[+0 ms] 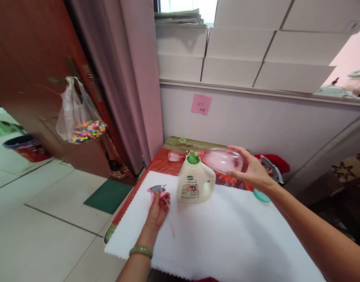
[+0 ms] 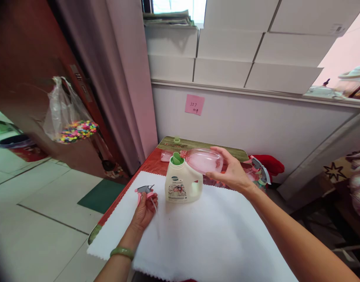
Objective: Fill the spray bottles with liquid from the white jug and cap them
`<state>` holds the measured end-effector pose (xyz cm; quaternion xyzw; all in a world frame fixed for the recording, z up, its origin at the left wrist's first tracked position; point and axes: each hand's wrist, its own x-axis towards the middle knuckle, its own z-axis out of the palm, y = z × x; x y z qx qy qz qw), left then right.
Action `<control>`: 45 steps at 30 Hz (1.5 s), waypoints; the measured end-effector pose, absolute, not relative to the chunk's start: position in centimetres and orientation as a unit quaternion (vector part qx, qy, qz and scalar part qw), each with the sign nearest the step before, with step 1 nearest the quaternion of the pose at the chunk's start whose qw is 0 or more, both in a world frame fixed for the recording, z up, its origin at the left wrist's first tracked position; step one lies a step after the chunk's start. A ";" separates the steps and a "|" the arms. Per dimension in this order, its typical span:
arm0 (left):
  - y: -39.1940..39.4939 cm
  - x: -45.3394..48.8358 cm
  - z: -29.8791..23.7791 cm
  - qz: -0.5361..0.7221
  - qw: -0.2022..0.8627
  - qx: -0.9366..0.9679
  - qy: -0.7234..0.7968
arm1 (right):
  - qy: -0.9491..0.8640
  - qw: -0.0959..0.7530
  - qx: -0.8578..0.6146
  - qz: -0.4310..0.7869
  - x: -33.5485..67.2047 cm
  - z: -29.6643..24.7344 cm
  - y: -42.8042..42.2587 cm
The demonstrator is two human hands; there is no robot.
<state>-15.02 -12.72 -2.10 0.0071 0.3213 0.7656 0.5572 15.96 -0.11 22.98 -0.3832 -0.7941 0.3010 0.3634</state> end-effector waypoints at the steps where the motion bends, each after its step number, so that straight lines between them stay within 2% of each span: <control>1: -12.7 -15.0 -2.1 0.765 0.557 0.009 0.322 | -0.796 0.361 -0.381 0.302 15.9 23.1 -0.1; 9: -12.7 -14.9 -2.0 0.766 0.555 0.033 0.323 | -0.796 0.341 -0.374 0.332 15.9 23.9 0.0; 22: -12.9 -15.0 -2.2 0.754 0.561 0.050 0.337 | -0.816 0.335 -0.381 0.277 16.2 25.1 0.4; 45: -12.7 -14.9 -2.1 0.754 0.562 0.058 0.334 | -0.830 0.329 -0.371 0.258 17.3 27.0 0.4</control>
